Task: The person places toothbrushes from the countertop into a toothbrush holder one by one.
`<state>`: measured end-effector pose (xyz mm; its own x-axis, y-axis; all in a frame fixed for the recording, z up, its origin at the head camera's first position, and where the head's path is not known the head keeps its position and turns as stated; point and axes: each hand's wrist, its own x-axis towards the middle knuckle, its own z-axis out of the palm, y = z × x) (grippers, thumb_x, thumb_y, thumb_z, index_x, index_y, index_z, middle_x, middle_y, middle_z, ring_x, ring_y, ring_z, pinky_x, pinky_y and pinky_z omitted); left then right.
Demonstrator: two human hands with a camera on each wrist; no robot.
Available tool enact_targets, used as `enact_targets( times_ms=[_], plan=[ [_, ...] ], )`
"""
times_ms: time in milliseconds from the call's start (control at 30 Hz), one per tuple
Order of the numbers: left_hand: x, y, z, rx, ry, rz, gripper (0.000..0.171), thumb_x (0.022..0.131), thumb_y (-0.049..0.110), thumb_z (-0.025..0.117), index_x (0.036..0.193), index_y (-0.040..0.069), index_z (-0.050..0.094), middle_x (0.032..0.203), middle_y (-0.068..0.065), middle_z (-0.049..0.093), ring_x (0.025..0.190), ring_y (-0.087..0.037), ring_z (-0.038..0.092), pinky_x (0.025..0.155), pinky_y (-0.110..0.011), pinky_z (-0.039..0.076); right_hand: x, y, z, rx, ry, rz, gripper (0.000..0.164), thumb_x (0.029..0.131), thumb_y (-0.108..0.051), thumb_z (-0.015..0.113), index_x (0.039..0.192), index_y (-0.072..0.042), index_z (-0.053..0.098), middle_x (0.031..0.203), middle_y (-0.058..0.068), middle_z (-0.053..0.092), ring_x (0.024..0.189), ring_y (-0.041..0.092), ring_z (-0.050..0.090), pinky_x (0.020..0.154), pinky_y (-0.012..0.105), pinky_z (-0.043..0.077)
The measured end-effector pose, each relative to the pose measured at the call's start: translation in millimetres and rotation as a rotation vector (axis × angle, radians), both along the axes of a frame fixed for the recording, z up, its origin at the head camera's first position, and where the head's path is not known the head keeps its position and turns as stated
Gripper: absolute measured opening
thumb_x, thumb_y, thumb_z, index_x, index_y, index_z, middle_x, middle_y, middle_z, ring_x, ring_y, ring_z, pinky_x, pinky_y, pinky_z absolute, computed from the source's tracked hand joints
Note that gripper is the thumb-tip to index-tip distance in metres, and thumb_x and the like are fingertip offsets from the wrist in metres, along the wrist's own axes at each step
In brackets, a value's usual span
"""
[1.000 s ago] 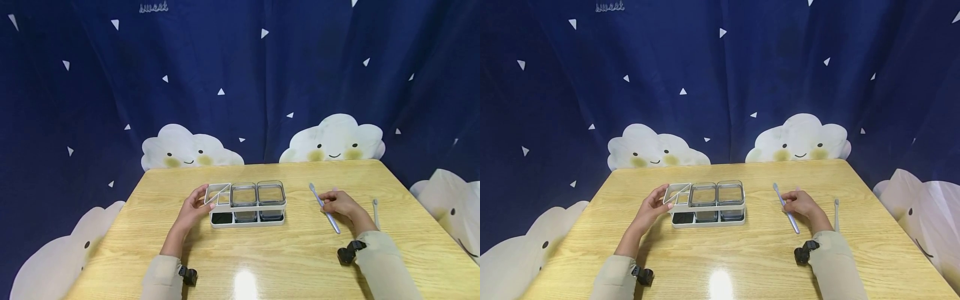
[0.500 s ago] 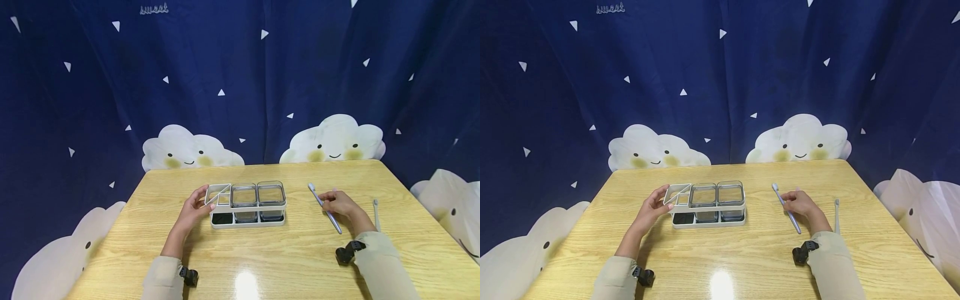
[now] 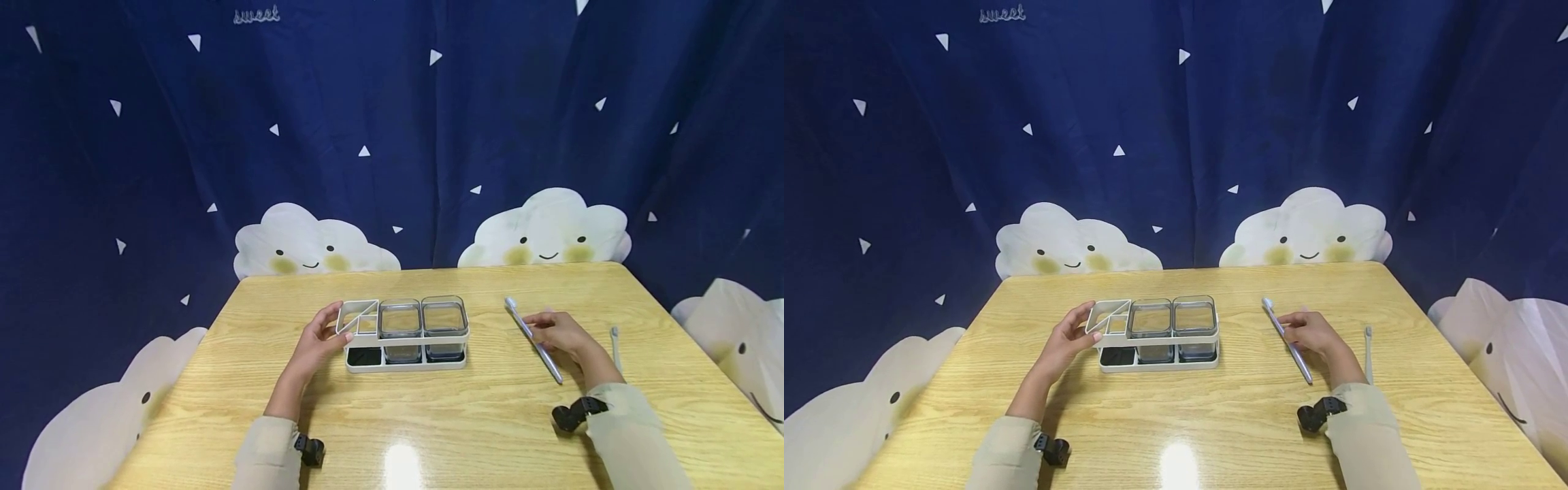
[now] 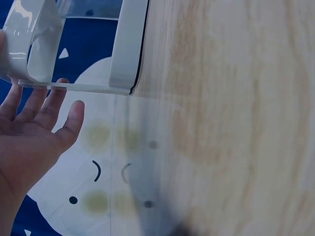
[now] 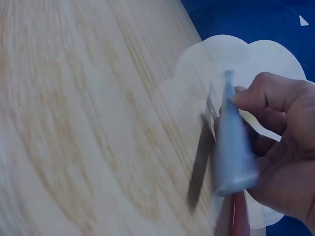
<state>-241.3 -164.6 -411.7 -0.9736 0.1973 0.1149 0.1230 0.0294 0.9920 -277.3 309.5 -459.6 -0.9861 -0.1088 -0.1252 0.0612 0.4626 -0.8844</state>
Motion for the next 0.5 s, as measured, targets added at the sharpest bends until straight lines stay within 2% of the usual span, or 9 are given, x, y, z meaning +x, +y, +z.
enact_targets(
  times_ms=[233, 500],
  plan=[
    [-0.7, -0.8, -0.2, 0.001, -0.002, 0.001, 0.066, 0.083, -0.003, 0.065, 0.141, 0.002, 0.034, 0.138, -0.021, 0.04, 0.113, -0.035, 0.046, 0.08, -0.026, 0.047, 0.5, 1.4, 1.1, -0.06, -0.016, -0.014, 0.048, 0.081, 0.003, 0.058, 0.128, 0.011, 0.047, 0.103, 0.019, 0.055, 0.077, 0.019, 0.05, 0.06, 0.031, 0.047],
    [-3.8, -2.2, -3.8, 0.005, 0.0, -0.004, 0.065, 0.083, -0.004, 0.065, 0.141, 0.003, 0.035, 0.138, -0.021, 0.039, 0.113, -0.036, 0.046, 0.079, -0.027, 0.048, 0.8, 1.9, 2.9, -0.129, -0.039, -0.019, 0.05, 0.082, 0.007, 0.055, 0.13, 0.012, 0.044, 0.096, 0.014, 0.054, 0.076, 0.018, 0.049, 0.059, 0.027, 0.046]
  ],
)
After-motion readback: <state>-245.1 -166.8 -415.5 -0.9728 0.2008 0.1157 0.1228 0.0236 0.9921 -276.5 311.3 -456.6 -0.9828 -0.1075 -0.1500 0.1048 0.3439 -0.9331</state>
